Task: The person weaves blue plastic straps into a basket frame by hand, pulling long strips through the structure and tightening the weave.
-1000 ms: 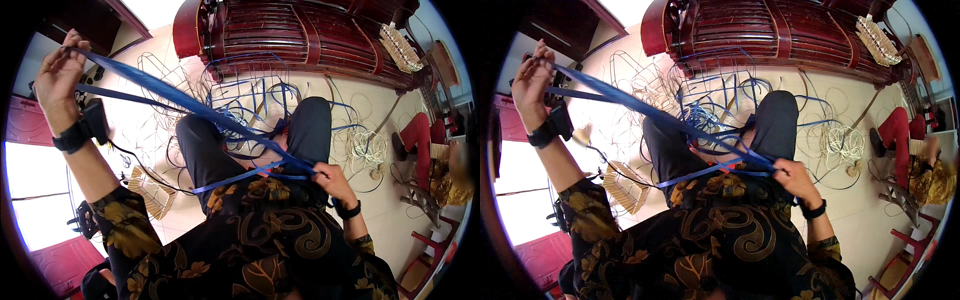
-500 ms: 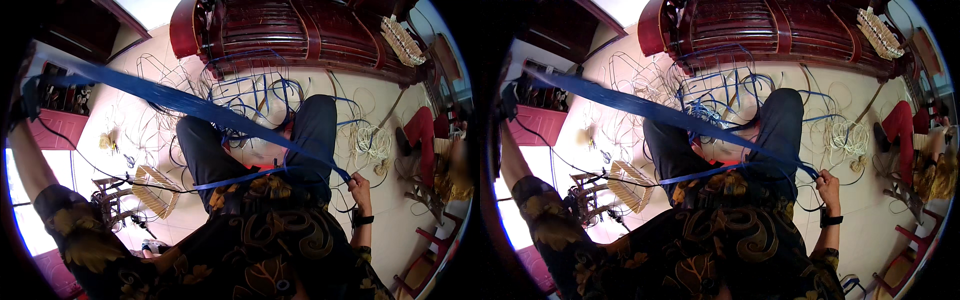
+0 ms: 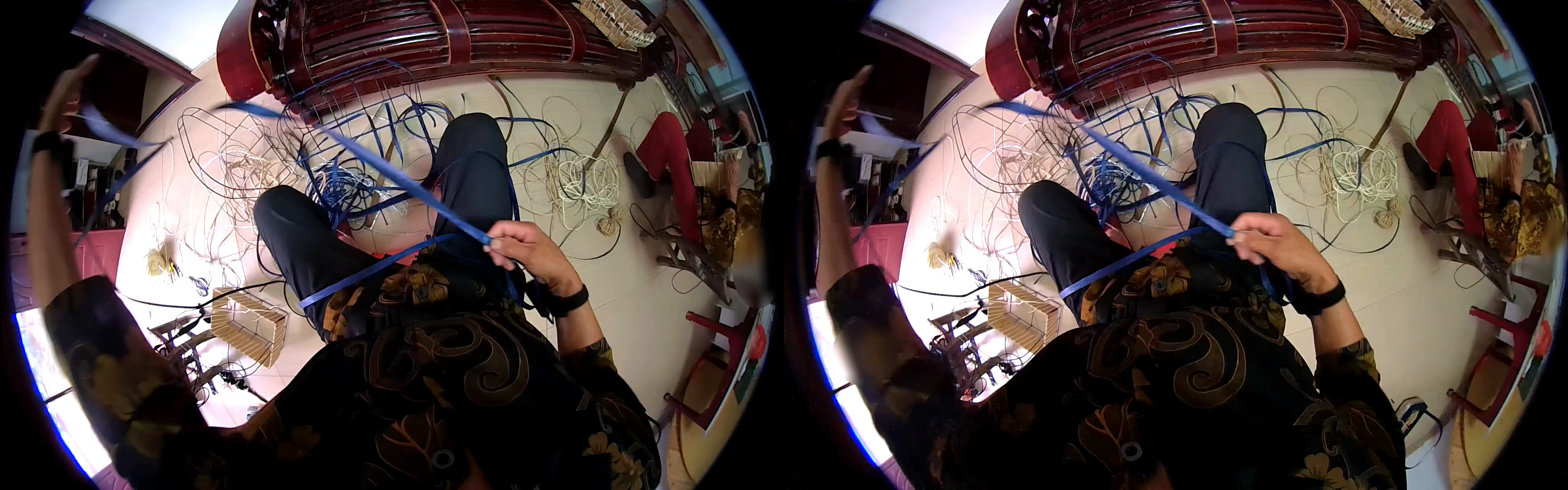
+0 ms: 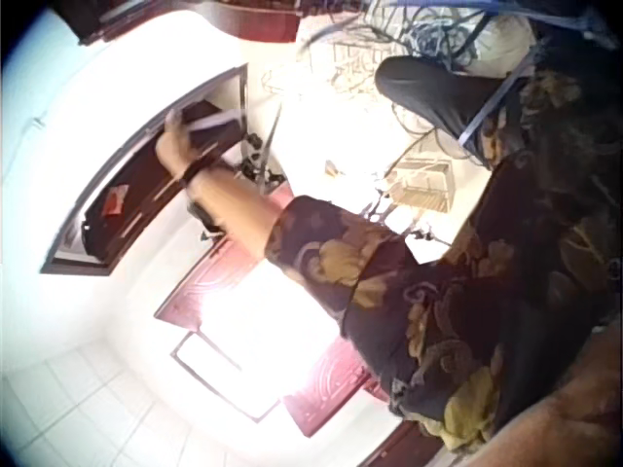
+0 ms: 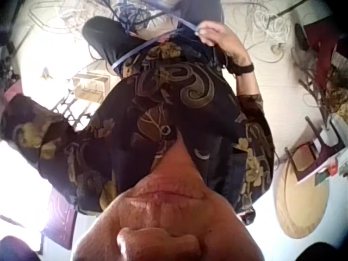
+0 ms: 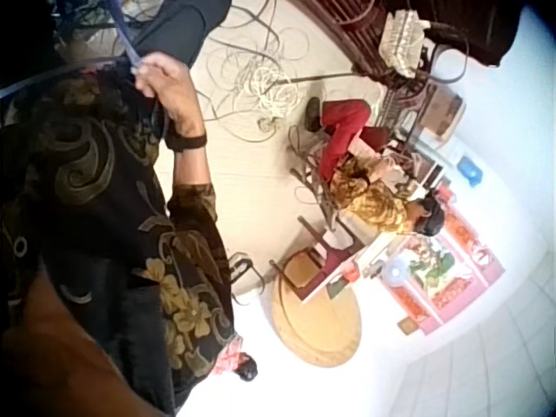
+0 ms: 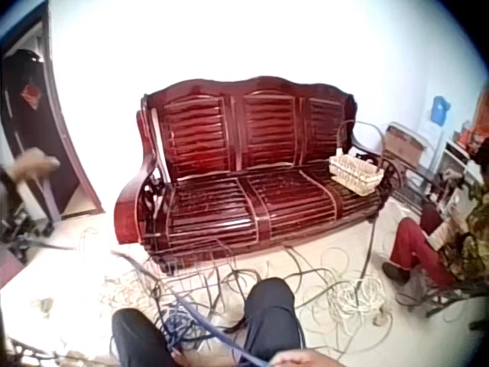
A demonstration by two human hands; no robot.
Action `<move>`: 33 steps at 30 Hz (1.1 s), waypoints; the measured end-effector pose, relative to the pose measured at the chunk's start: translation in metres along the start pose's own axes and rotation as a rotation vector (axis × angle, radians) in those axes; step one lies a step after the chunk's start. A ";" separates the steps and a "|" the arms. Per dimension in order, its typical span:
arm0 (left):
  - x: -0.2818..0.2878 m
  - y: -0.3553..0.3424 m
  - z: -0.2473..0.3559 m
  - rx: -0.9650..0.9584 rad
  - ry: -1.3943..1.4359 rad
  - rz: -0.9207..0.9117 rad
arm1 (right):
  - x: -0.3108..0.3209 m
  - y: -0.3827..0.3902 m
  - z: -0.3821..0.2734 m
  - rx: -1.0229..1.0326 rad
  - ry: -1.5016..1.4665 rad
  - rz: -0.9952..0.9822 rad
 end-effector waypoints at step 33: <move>-0.322 0.368 0.108 0.702 1.789 -0.195 | -0.073 -0.060 -0.103 0.471 0.806 0.181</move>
Point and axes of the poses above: each hand's wrist, its own y-axis away from the middle knuckle, its own x-axis out of the back of the hand, z = x × y, the point moved 6 cm from there along -y, towards the middle knuckle, and after that the axes turned 14 degrees about y, right-handed, at the moved point
